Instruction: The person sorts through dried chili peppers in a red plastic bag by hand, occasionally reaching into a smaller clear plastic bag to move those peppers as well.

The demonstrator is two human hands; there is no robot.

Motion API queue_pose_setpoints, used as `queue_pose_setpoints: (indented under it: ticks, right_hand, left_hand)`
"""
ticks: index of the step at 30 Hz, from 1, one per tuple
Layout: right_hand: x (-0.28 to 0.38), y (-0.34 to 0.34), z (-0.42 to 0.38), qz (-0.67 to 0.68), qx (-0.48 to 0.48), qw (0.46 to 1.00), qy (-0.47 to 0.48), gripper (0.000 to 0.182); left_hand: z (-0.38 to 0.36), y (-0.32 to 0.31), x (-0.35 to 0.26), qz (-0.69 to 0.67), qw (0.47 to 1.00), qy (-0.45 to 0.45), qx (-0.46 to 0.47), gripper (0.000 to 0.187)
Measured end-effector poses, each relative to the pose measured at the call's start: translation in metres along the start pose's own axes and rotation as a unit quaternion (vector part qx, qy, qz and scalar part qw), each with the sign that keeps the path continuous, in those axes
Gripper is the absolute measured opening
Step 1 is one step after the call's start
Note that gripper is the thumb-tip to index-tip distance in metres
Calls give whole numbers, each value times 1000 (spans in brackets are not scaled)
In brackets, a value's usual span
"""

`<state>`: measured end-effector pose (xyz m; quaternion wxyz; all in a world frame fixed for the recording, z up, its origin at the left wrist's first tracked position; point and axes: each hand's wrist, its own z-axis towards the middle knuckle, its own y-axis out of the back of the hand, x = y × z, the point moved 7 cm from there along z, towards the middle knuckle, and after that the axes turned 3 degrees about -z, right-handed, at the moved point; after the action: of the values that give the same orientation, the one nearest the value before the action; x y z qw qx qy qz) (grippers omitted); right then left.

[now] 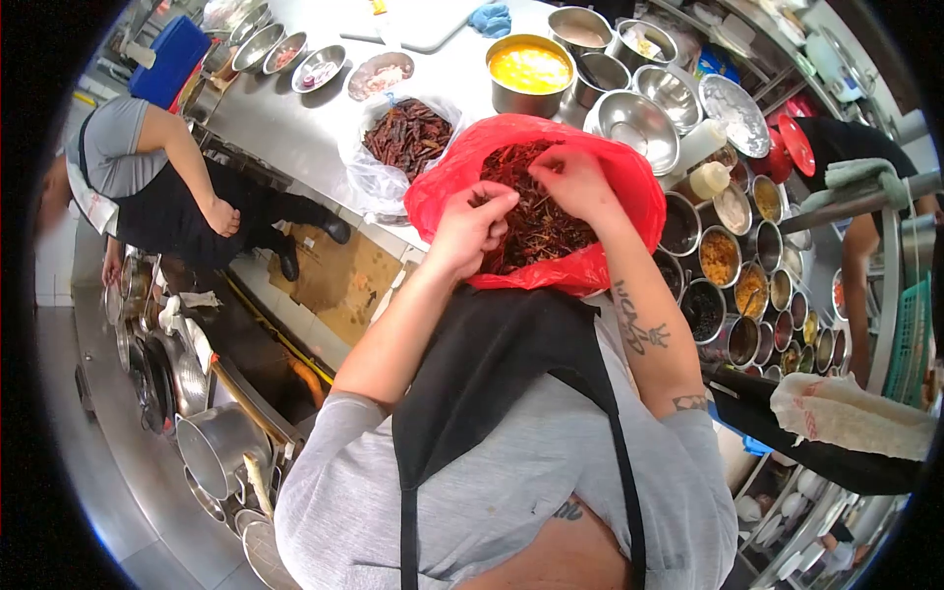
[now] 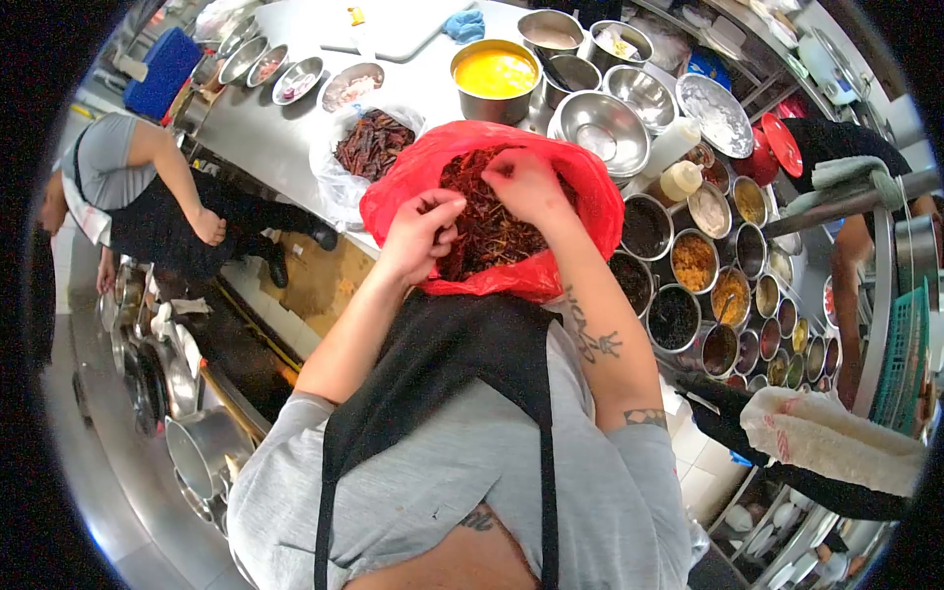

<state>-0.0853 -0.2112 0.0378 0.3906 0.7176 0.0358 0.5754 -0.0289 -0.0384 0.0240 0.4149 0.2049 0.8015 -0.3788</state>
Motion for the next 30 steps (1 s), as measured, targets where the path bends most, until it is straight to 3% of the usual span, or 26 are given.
queue_pose_setpoints:
  ticks: [3, 6, 9, 11, 15, 17, 18, 23, 26, 30]
  right_hand:
    - [5, 18, -13, 125, -55, 990, -16, 23]
    - [9, 23, -21, 210, -72, 975, -21, 20]
    - [12, 23, -27, 267, -82, 960, -4, 18]
    - [14, 24, -31, 282, -79, 956, -2, 18]
    - [23, 25, -35, 215, -71, 974, 23, 18]
    - [36, 27, -42, 127, -47, 990, 40, 18]
    - [34, 26, -41, 124, -44, 991, 37, 18]
    - [24, 25, -38, 132, -27, 990, 28, 15]
    - [16, 19, -39, 190, -18, 982, 0, 14]
    - [-1, -2, -43, 381, 144, 907, -103, 13]
  left_hand:
    - [10, -3, -24, 254, 944, -202, -53, 24]
    - [13, -15, -31, 351, 900, -248, -70, 28]
    - [11, -28, -34, 377, 895, -229, -61, 27]
    - [10, -33, -38, 371, 888, -265, -53, 26]
    - [10, -37, -46, 399, 854, -332, -34, 24]
    - [11, -37, -48, 386, 877, -286, -22, 21]
    - [11, -38, -48, 379, 887, -262, -16, 19]
    - [9, -41, -50, 414, 847, -333, 19, 15]
    - [8, -41, -51, 426, 832, -352, 46, 14]
    - [2, -45, -53, 422, 810, -396, 96, 14]
